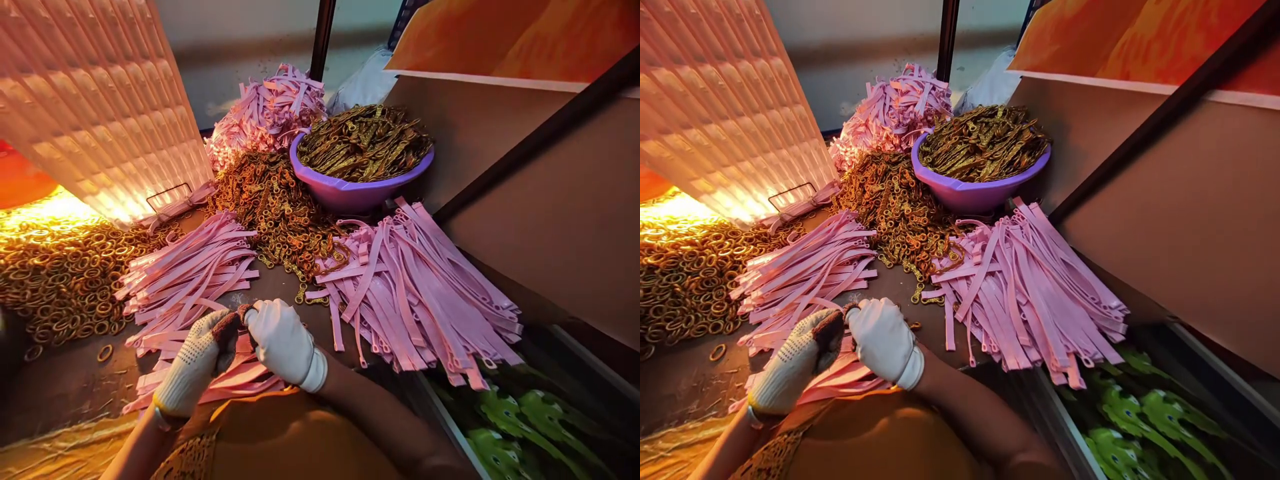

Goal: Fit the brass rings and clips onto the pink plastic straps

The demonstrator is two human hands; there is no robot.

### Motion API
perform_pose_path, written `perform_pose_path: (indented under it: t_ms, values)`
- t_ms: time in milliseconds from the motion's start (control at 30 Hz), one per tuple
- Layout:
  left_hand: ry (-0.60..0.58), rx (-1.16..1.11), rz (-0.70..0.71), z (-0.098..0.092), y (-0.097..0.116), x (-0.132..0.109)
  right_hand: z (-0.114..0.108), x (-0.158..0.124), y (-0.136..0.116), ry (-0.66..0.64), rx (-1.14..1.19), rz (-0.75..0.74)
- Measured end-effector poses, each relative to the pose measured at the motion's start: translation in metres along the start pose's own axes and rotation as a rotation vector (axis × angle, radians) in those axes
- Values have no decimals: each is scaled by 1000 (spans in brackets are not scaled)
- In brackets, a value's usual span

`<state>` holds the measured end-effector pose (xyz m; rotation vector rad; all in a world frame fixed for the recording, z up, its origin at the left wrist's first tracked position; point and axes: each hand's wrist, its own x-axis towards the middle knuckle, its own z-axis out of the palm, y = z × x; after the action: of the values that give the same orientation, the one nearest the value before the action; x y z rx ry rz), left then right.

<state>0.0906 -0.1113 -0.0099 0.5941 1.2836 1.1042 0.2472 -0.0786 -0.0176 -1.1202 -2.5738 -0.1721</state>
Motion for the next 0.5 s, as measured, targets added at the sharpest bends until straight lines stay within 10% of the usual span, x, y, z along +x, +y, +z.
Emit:
perform_pose_path:
  t_ms: [267,500]
  values:
    - [-128,4,-67,-4,-17,-8,-6,-12,-5,-23,-82,-67]
    - [-134,653,342,-17,-31,-2,7,-17,-11,123,-216,-84]
